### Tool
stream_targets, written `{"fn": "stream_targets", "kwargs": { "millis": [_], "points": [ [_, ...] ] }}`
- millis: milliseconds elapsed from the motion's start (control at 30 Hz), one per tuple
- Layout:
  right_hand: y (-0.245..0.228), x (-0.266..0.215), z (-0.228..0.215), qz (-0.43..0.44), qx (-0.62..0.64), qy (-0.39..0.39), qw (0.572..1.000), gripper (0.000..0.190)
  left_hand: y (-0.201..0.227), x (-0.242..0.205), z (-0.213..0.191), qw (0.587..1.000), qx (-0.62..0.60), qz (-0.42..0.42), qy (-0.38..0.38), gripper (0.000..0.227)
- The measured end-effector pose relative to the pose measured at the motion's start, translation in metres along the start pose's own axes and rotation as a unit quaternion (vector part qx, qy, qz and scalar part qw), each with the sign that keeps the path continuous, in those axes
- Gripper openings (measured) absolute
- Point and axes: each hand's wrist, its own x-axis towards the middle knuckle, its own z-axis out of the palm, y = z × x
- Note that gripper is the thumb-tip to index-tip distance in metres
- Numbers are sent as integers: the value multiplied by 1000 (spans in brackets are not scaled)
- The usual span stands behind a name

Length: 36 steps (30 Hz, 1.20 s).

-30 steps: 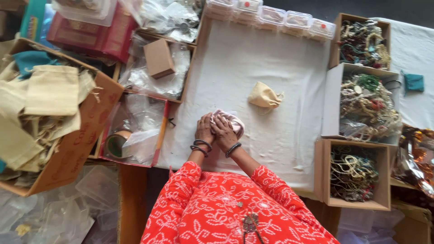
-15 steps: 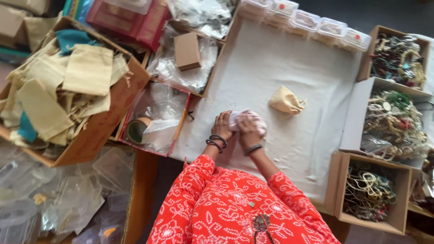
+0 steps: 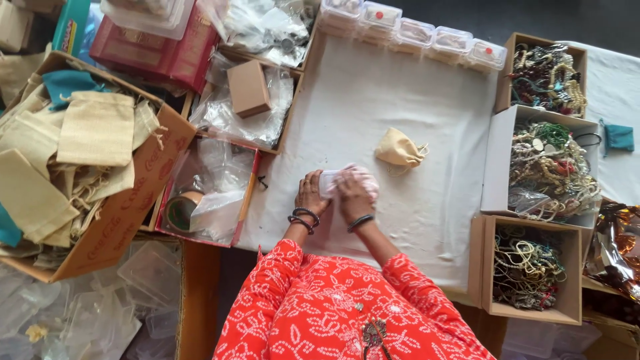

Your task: The person cleans a gold-colored necklace with a pink cloth on a white table. They then place the necklace into a small plastic bag and put the bag into a beige cloth pouch. Finally, they wipe a small plastic container with the cloth.

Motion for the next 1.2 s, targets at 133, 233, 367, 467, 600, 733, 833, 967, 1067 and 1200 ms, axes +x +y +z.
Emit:
{"fn": "stream_targets", "kwargs": {
  "millis": [133,233,367,467,600,733,833,967,1067,1200],
  "points": [
    [-30,14,-24,-120,-18,-55,991,44,-35,11,43,995,57,45,69,82],
    [-21,14,-53,-109,83,-76,988,46,-10,4,12,995,31,45,81,77],
    [24,-4,-54,8,120,-15,993,49,21,-3,-14,1000,-3,-12,0,94],
    [43,-12,-50,76,280,2,957,54,19,2,2,1000,8,-13,2,96],
    [55,-15,-51,192,503,26,842,45,21,19,21,992,-118,35,12,102],
    [71,-26,-46,156,487,62,857,45,-5,45,64,931,-356,-75,-22,89],
    [76,-26,-68,218,612,11,760,46,-6,42,67,881,-431,-144,-131,55],
    [57,-10,-129,281,471,91,831,53,35,21,30,929,-367,9,-51,46],
    [33,5,-147,203,453,63,866,50,56,12,22,956,-284,60,-33,48],
    [0,18,-170,-150,168,67,972,45,65,9,24,985,-161,47,-41,44]
  ]
}}
